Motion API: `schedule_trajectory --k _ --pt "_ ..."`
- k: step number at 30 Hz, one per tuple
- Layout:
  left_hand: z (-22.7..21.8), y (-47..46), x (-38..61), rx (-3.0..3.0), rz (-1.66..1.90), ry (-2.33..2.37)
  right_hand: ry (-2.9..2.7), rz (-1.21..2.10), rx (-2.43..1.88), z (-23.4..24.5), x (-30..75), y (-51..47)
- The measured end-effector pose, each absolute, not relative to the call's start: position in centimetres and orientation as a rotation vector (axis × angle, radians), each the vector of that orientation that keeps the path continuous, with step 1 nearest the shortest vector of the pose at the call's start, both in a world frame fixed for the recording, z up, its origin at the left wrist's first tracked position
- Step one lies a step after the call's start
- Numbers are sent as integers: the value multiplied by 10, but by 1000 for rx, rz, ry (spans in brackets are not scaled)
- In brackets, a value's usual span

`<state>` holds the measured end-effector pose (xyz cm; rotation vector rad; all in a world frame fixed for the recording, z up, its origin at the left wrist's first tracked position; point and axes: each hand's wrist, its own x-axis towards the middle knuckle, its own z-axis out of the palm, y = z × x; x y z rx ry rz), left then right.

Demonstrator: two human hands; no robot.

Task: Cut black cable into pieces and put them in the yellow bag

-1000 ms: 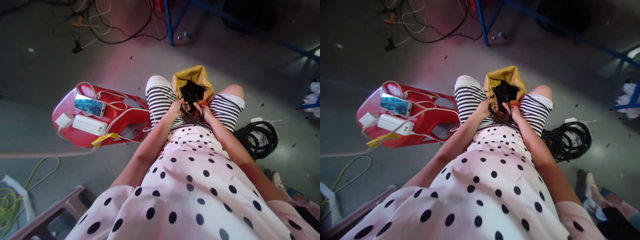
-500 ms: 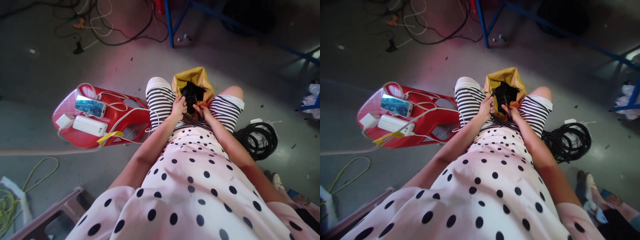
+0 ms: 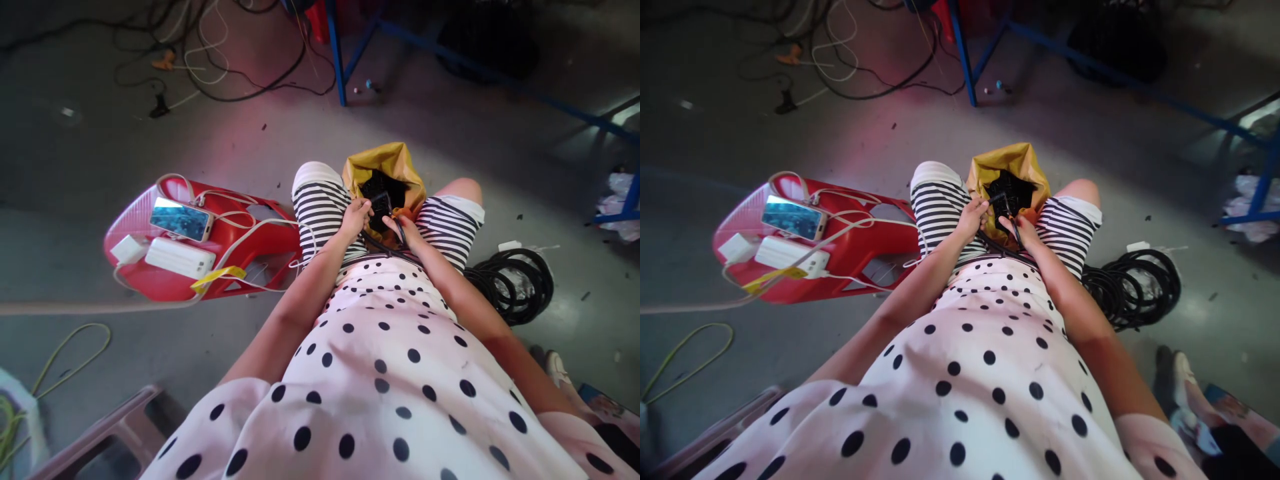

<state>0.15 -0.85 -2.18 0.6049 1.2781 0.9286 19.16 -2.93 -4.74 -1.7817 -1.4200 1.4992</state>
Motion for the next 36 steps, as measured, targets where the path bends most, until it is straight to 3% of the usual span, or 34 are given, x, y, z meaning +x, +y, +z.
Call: schedule_trajectory --k 28,36 --pt "-14 -9 3 713 771 1300 -1597 1457 -1961 -35 188 -27" --pt "-18 -5 2 744 713 1337 -1778 1313 -1975 -42 186 -27"
